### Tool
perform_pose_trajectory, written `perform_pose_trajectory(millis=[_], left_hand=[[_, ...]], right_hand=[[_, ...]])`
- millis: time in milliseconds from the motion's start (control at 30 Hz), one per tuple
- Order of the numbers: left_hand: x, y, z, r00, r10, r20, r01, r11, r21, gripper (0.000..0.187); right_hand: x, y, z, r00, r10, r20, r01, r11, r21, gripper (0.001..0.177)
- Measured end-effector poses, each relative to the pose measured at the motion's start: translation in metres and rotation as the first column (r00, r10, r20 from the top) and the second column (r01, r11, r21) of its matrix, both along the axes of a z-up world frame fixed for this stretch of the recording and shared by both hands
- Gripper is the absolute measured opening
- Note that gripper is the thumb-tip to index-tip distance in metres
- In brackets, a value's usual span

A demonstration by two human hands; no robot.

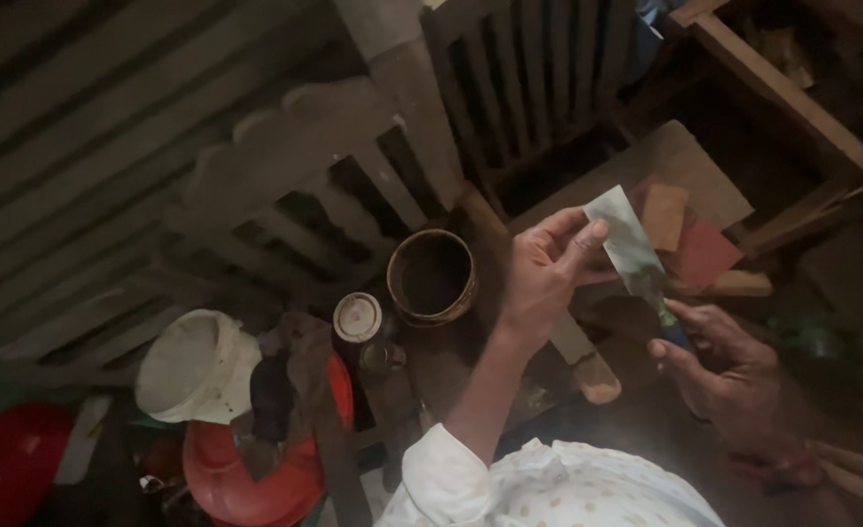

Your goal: The person sharpens a metal blade by rubbing it against a whetstone held by hand, then inspects the edge and continues the process.

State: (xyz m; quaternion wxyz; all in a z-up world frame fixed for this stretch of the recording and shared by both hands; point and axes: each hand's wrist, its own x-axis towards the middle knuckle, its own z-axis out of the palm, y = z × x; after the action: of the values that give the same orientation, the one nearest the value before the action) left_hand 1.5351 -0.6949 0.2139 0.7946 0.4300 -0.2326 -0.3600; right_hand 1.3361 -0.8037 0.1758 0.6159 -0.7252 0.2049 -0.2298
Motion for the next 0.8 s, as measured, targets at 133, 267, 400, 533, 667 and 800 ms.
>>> perform_pose_trajectory(millis=[133,267,400,533,667,800], left_hand=[[-0.001,-0.001,0.007,1.000,-0.004,-0.007,0.004,1.000,-0.008,0.029],[0.001,-0.001,0.027,0.970,0.184,0.159,-0.197,0.978,0.073,0.044],[0.004,0.008,0.060,0.875,0.345,0.339,-0.381,0.924,0.043,0.055],[-0.011,0.036,0.092,0.632,0.501,0.591,-0.509,0.843,-0.171,0.057],[-0.014,0.053,0.102,0.468,0.570,0.675,-0.544,0.788,-0.288,0.058],[-0.003,0.076,0.111,0.385,0.589,0.710,-0.587,0.750,-0.305,0.060]], right_hand=[[-0.003,-0.005,0.013,0.997,-0.007,-0.081,0.002,0.998,-0.061,0.048],[-0.007,-0.007,0.026,0.967,-0.027,-0.252,0.036,0.999,0.031,0.050],[-0.003,-0.008,0.031,0.944,-0.062,-0.324,0.100,0.990,0.100,0.050],[0.000,-0.011,0.025,0.978,-0.049,-0.203,0.067,0.994,0.081,0.050],[-0.008,-0.016,0.007,0.969,-0.064,-0.240,0.107,0.979,0.171,0.046],[-0.009,-0.013,-0.027,0.965,-0.030,-0.262,0.082,0.978,0.190,0.039]])
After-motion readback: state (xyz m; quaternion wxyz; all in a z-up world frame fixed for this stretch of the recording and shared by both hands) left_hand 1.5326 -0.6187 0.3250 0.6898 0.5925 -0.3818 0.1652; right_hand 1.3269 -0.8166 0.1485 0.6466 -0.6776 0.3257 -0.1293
